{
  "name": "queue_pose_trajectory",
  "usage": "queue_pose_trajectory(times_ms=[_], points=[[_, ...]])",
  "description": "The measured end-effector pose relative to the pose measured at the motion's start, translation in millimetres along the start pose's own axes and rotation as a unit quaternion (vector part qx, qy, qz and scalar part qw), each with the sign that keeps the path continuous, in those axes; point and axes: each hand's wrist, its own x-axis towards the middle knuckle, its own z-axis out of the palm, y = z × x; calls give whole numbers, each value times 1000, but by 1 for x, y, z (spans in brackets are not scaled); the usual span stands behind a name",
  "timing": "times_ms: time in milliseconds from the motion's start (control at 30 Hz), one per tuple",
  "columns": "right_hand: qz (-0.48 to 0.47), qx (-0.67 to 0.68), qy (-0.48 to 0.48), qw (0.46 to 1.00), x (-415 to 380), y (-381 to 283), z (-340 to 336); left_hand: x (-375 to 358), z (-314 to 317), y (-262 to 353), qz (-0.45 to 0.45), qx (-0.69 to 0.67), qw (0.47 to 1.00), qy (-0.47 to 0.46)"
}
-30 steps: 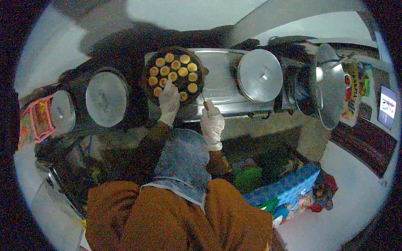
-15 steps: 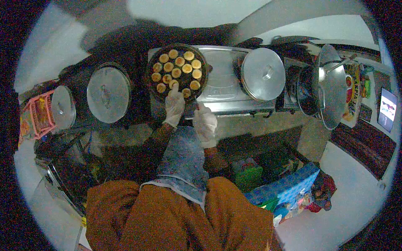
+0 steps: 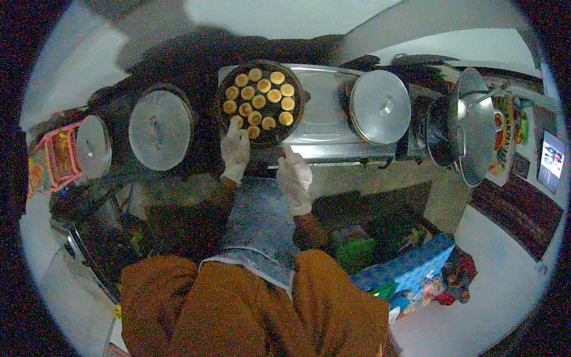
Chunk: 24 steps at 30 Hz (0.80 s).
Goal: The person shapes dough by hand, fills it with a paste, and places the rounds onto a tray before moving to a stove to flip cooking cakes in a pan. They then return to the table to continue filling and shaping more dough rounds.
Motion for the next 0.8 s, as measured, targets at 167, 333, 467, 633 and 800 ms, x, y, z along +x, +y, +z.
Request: queue_pose_trajectory(times_ms=[167, 333, 467, 633, 800], points=[[19, 48, -7, 999, -1, -3, 27, 8, 8, -7, -17, 16, 999, -27], [4, 2, -61, 998, 7, -12, 18, 10, 15, -17, 18, 75, 996, -45], [41, 168, -61, 983, -6, -2, 10, 12, 4, -13, -50, 63, 993, -83], [9, 125, 30, 992, 6, -9, 17, 8, -10, -37, 56, -41, 996, 48], [-87, 153, 53, 983, 21, -9, 52, 7, -25, -36, 15, -57, 996, 71]])
